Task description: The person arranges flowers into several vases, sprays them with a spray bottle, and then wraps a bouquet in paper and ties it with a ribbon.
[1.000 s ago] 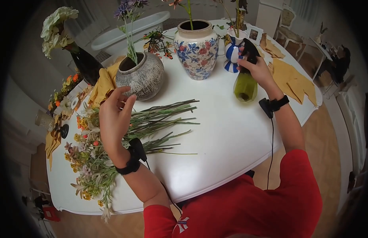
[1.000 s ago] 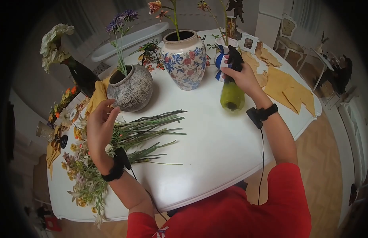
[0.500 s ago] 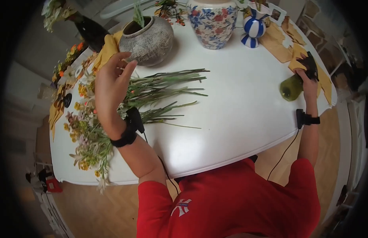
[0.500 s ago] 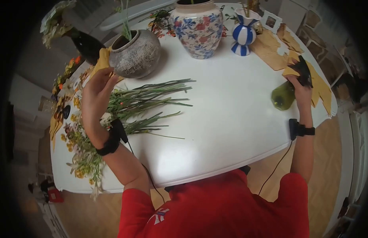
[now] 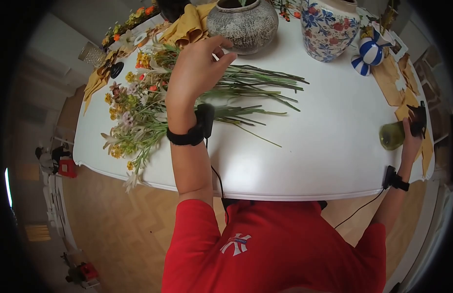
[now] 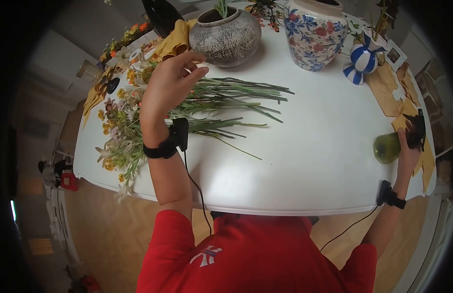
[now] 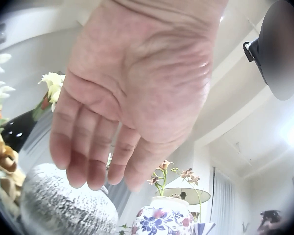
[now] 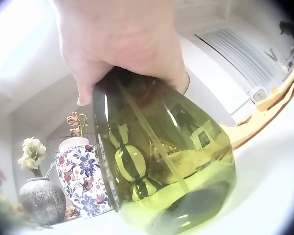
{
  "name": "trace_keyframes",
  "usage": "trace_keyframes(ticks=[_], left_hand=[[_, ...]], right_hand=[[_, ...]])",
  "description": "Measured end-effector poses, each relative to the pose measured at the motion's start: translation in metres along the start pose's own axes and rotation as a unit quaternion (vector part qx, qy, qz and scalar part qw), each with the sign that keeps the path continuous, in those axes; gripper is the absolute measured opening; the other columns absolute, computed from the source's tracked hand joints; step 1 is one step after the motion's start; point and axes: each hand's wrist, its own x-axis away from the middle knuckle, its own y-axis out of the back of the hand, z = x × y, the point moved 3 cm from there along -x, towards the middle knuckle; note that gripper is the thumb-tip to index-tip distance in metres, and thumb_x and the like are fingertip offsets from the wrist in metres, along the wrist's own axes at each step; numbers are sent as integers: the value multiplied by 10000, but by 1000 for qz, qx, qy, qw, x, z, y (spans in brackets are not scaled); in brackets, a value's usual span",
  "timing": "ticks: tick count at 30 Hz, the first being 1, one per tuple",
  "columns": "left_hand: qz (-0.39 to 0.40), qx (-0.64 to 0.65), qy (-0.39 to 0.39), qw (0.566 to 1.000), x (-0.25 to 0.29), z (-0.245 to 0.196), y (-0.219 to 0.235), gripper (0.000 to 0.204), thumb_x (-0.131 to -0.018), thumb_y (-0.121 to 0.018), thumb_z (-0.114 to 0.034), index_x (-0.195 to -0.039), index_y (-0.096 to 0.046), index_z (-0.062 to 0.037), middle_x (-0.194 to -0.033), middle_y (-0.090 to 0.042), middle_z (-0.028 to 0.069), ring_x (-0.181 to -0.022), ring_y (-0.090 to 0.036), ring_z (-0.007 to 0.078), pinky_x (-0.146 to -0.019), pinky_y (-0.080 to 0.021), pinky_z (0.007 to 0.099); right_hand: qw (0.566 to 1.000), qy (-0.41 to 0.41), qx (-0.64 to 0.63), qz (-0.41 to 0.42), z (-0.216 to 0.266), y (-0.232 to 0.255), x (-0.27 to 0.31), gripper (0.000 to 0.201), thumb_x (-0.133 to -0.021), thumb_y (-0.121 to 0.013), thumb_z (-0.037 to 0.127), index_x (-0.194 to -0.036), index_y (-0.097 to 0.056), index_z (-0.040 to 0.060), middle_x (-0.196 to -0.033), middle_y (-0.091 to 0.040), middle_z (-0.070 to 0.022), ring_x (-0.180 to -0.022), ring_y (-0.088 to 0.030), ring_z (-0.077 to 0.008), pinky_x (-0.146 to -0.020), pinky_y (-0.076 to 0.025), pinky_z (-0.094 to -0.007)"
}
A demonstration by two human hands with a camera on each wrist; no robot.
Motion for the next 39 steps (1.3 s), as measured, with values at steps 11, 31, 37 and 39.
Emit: trace_keyframes(ticks=[11, 31, 37, 39], left_hand=[[-16, -38, 59, 997, 13, 45, 26, 325, -908, -749, -244, -1143, -739, -20, -864, -729, 122, -749, -710, 224, -698, -554, 370], [-8, -25, 68, 997, -7, 52, 20, 300, -881, -755, -197, -1126, -746, -25, -877, -746, 122, -776, -721, 241, -725, -558, 376], [-10, -41, 99, 994, -7, 68, 23, 315, -868, -759, -186, -1132, -737, -15, -885, -746, 137, -796, -724, 259, -738, -559, 382], [-9, -47, 105, 993, -6, 75, 22, 322, -864, -762, -186, -1133, -736, -12, -881, -744, 138, -800, -724, 261, -739, -559, 382]], right_hand=[[893, 304, 24, -330, 120, 18, 55, 577, -963, -700, -6, -1446, -397, -94, -1431, -543, -249, -1292, -577, -294, -1150, -443, -402], [858, 300, 59, 413, 299, -374, 46, 198, -869, -736, 213, -1021, -771, 92, -1023, -764, -93, -941, -708, -313, -815, -552, -427], [862, 339, 64, 372, 299, -385, 62, 135, -823, -767, 182, -895, -721, 78, -865, -719, -107, -863, -706, -327, -759, -544, -456], [868, 337, 75, 358, 298, -389, 64, 157, -816, -782, 187, -900, -707, 78, -869, -719, -112, -844, -706, -332, -749, -543, -461]])
